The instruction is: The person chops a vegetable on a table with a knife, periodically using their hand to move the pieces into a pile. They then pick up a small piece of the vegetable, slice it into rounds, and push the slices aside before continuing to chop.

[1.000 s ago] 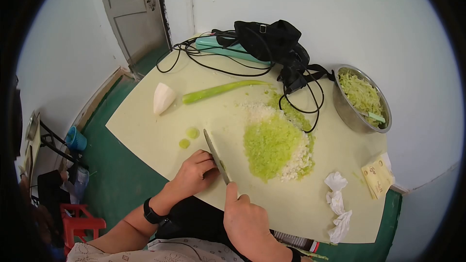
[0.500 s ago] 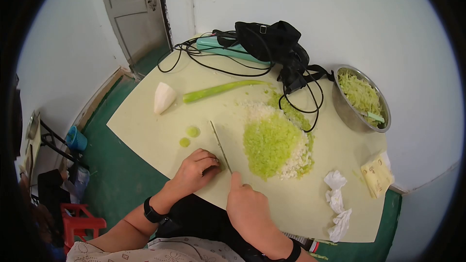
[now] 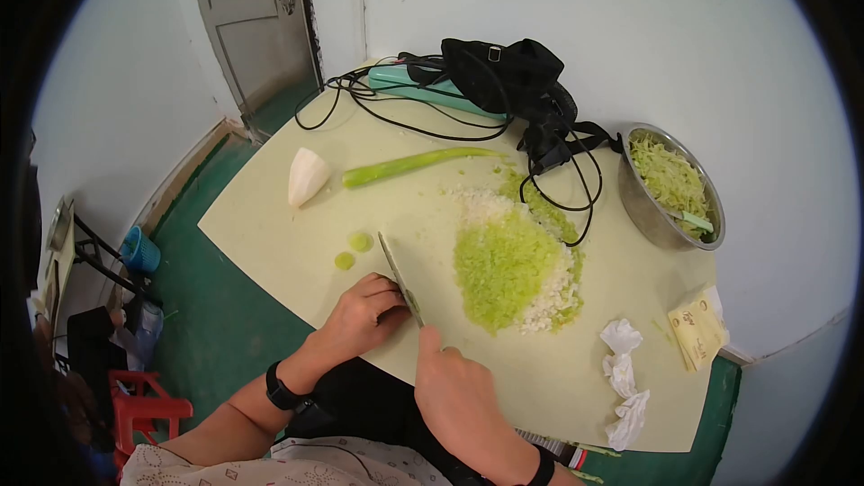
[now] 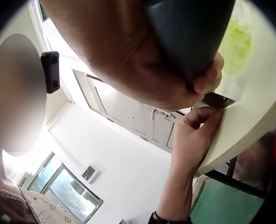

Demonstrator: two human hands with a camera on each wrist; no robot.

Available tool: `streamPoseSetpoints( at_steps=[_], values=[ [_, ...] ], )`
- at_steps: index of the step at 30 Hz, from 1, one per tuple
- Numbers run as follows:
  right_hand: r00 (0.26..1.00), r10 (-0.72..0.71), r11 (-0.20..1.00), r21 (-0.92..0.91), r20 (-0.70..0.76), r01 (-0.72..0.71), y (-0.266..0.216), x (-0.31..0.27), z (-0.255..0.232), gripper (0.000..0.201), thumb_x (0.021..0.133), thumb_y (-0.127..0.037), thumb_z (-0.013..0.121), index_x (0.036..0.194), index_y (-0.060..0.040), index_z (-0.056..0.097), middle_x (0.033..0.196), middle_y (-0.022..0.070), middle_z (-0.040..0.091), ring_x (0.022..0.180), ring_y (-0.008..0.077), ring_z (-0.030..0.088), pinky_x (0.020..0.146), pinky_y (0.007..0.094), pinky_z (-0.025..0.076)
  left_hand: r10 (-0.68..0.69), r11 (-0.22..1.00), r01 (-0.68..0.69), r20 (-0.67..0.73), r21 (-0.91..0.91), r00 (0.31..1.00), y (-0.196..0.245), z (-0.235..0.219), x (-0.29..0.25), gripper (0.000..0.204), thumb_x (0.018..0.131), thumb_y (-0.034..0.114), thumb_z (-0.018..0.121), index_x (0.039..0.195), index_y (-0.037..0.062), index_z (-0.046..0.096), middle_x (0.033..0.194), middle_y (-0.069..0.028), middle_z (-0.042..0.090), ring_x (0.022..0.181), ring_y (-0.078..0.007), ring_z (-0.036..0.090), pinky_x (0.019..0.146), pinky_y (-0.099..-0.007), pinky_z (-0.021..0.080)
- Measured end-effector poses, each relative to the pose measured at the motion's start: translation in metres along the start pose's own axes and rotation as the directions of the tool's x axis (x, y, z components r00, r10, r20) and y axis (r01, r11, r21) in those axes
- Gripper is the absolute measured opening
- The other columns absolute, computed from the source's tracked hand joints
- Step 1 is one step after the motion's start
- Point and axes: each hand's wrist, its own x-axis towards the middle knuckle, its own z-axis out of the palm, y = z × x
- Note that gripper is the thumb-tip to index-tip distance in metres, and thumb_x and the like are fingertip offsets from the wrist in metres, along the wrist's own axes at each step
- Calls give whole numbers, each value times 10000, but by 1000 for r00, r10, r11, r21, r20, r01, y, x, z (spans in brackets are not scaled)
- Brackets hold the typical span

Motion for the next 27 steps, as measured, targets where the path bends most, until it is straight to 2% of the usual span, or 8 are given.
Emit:
streamPoseSetpoints(
  at_steps=[6,9,11,20,27],
  values=[
    [998,63,998,-4,-29,-63,4,9,10,170,793,-26,510,938,14,432,618,178,579,542,361,604,504,421,495,19,1000,-19,-6,-3,1000,-1,-1,0,166,661,-7,715,813,6,649,853,-109,614,824,-280,585,708,-353,494],
    [995,95,993,77,-17,-93,3,6,-1,157,805,-35,502,939,13,436,612,176,582,549,361,610,500,420,495,3,1000,-3,-23,-1,1000,1,-3,-2,153,663,-4,709,803,-1,649,834,-104,611,821,-275,579,706,-351,496],
    [997,81,994,72,-21,-79,-1,2,-3,148,811,-37,498,937,10,436,615,178,584,546,356,611,494,419,494,14,1000,-14,-47,-2,999,2,-2,-2,129,665,-4,690,788,-7,652,798,-95,605,807,-267,566,701,-347,496],
    [999,42,999,24,-6,-42,-1,-2,-1,161,798,-31,502,931,19,426,611,183,580,535,362,606,477,428,490,10,1000,-10,-5,14,1000,-1,-2,-2,154,667,-3,716,807,-2,653,832,-106,623,815,-276,590,700,-349,504],
    [1000,18,1000,23,12,-19,1,8,7,149,791,-20,493,916,25,425,603,182,580,535,359,604,486,436,488,16,1000,-16,-23,2,1000,-2,1,-2,152,664,-18,709,805,-1,653,825,-105,623,806,-273,592,697,-351,503]
  ],
)
